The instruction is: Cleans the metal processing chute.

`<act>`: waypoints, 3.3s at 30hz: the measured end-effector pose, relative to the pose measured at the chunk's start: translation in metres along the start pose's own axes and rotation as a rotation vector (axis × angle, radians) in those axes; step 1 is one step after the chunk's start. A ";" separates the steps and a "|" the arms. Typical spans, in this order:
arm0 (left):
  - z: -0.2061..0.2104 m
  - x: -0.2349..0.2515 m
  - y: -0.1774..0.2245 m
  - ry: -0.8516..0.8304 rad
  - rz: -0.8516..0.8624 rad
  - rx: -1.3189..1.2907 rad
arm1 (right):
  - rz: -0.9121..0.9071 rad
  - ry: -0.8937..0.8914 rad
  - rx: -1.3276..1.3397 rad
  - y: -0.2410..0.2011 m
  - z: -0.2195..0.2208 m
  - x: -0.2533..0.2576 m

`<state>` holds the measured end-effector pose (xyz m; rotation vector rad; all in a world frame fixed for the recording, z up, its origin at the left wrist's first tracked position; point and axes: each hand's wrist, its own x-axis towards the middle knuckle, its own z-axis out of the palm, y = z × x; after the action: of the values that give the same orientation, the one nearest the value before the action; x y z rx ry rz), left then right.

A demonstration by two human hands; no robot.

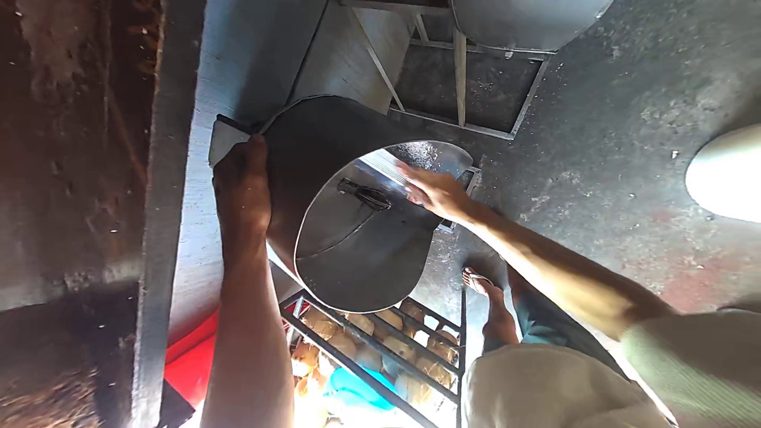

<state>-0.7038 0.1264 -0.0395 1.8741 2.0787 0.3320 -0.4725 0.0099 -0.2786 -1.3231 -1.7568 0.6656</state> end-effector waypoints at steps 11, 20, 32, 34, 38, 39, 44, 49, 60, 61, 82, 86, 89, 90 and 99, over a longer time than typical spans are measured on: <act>0.001 0.005 -0.005 0.020 0.055 0.036 | 0.517 -0.306 -0.076 0.065 0.070 -0.101; 0.001 -0.002 -0.002 0.033 0.100 0.037 | 0.121 0.082 -0.133 0.007 0.054 0.027; -0.001 0.001 -0.002 0.017 0.087 0.053 | 0.545 -0.538 -0.235 0.046 0.095 -0.143; -0.001 0.004 -0.004 0.015 0.085 0.042 | 0.479 -0.405 -0.191 0.033 0.083 -0.120; -0.003 -0.006 0.002 -0.025 0.085 0.013 | 0.222 -0.135 -0.205 -0.028 -0.003 -0.073; -0.006 -0.008 0.004 -0.029 0.088 0.043 | 0.110 -0.134 -0.278 -0.048 -0.031 -0.058; -0.009 -0.017 0.005 -0.046 0.072 0.067 | -0.540 -0.460 -0.605 -0.179 -0.106 0.009; -0.014 -0.024 0.010 -0.078 0.081 0.058 | -0.607 -0.507 -0.815 -0.249 -0.114 0.055; -0.004 -0.002 -0.002 -0.052 0.033 0.081 | 0.477 0.014 -0.243 0.058 0.029 -0.069; -0.001 -0.001 -0.003 -0.049 0.032 0.069 | 0.582 -0.094 -0.219 0.088 0.056 -0.090; -0.001 0.003 -0.001 -0.028 0.026 0.005 | 0.473 -0.264 -0.031 0.113 0.104 -0.159; 0.002 0.003 -0.007 -0.024 0.019 0.018 | 0.479 -0.204 -0.003 0.100 0.108 -0.165; -0.002 0.006 -0.006 -0.021 0.036 0.032 | 0.410 -0.223 0.159 0.052 0.081 -0.151; -0.003 0.004 -0.006 -0.029 0.025 0.038 | 0.388 -0.282 0.208 0.026 0.065 -0.149; -0.009 -0.011 0.009 -0.018 0.091 -0.046 | 0.983 0.154 2.110 -0.128 -0.021 -0.034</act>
<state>-0.6982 0.1169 -0.0271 1.9410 1.9616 0.3808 -0.5169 -0.0635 -0.1753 -0.3626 0.4139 1.9288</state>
